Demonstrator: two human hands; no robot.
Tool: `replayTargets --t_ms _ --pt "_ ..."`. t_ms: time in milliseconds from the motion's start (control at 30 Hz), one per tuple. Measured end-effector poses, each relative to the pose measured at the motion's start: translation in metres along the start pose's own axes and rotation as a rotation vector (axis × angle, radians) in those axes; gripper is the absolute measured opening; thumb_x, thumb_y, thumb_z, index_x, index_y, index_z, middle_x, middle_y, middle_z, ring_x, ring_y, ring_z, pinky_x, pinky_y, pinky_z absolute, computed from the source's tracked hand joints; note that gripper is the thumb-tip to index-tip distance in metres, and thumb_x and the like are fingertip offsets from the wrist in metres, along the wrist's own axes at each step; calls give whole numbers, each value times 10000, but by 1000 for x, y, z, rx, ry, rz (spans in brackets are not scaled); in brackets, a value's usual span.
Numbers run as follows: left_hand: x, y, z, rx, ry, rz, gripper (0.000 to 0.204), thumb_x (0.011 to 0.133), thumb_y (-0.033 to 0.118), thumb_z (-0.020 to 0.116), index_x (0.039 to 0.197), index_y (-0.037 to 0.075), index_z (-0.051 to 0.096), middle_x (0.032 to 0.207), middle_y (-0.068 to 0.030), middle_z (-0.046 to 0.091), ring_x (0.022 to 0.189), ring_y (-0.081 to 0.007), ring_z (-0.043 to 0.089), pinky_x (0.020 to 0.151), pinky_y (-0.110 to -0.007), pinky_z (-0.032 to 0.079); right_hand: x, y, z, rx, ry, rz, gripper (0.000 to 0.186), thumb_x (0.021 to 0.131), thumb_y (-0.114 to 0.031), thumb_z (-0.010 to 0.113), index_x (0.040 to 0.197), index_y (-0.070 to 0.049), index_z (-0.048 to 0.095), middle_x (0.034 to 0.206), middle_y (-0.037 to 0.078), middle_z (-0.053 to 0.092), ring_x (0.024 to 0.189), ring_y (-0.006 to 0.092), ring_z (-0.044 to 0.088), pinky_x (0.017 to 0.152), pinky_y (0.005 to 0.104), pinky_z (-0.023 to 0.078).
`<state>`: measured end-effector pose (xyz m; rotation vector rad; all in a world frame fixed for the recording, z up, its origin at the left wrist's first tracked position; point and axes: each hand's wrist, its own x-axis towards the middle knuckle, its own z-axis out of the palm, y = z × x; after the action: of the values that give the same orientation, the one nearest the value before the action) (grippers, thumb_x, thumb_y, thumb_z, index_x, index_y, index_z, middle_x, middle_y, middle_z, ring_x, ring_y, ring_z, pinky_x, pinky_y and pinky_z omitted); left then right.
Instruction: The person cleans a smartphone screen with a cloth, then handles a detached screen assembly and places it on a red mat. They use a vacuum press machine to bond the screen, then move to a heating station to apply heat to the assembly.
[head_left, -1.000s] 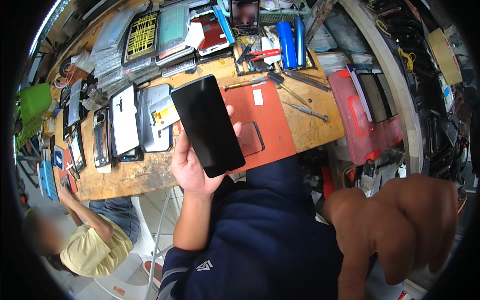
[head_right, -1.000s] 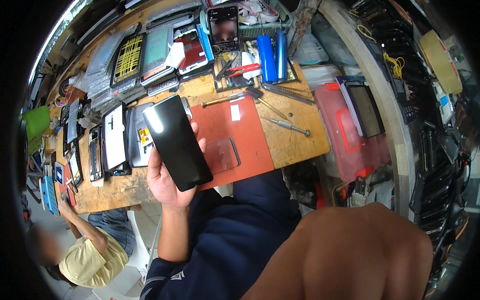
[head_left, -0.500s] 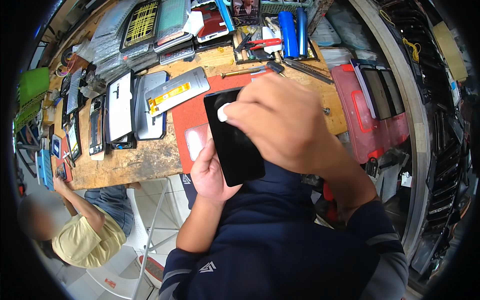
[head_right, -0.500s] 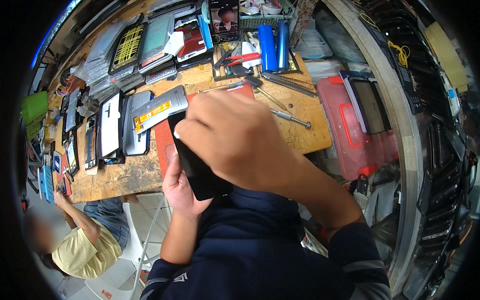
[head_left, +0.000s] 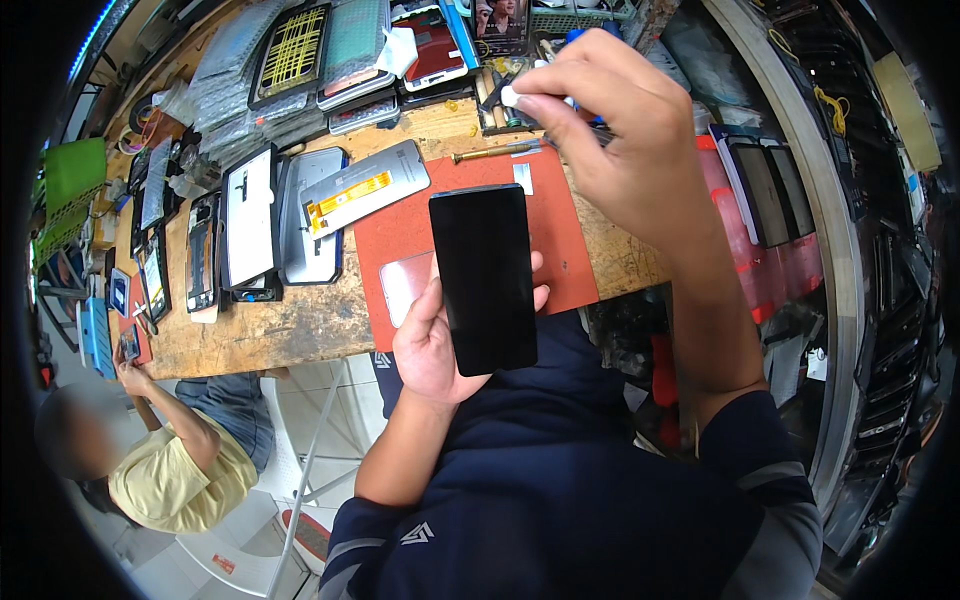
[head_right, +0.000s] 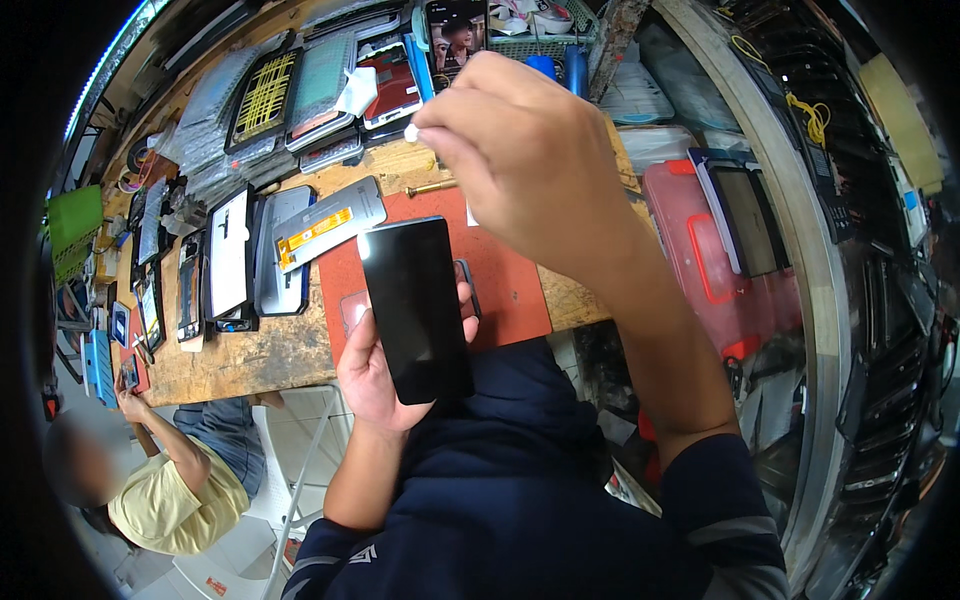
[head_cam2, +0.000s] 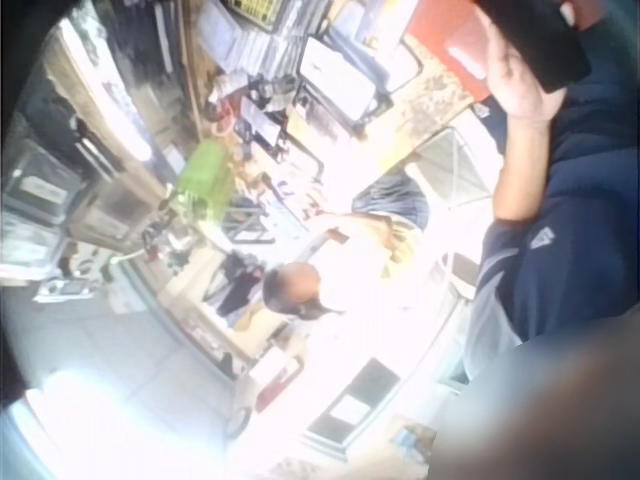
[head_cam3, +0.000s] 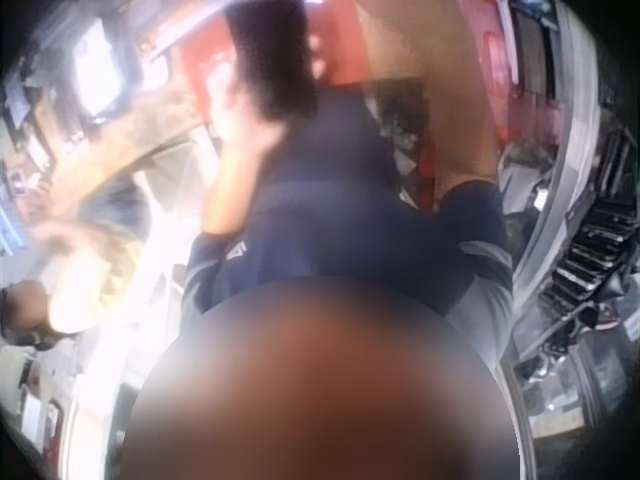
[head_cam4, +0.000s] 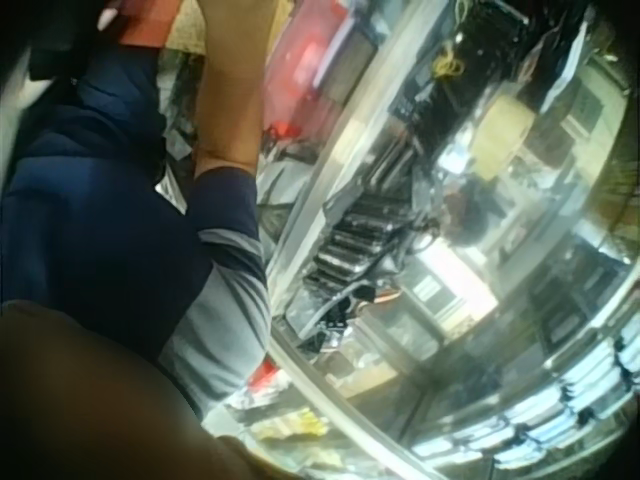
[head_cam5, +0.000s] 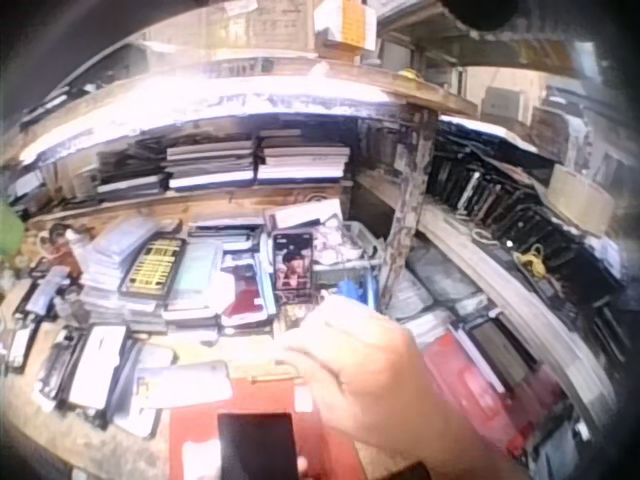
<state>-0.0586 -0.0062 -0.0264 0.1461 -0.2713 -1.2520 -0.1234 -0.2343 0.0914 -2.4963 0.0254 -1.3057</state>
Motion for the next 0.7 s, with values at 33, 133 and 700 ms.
replayTargets --t_ms 33,133,700 --pt "0 1 -1 -18 -31 -1 655 1162 417 299 1692 32 290 1745 -242 283 1616 -438 275 1310 -630 245 -2 2 -3 2 -14 34 113 890 34 802 995 -4 783 868 82 688 751 175 644 643 299 491" --pt "1 2 -5 -79 -29 7 656 1164 414 295 1688 19 289 1737 -256 291 1621 -432 265 1308 -627 252 -8 9 -10 59 -27 109 129 897 34 800 1021 0 794 880 72 698 753 158 637 648 291 487" --pt "11 17 -14 -205 -218 -23 639 1173 405 279 1680 19 314 1757 -209 277 1642 -396 224 1326 -597 232 -22 95 -49 -41 -679 628 130 889 -105 711 919 10 762 749 112 718 690 167 663 675 348 536"
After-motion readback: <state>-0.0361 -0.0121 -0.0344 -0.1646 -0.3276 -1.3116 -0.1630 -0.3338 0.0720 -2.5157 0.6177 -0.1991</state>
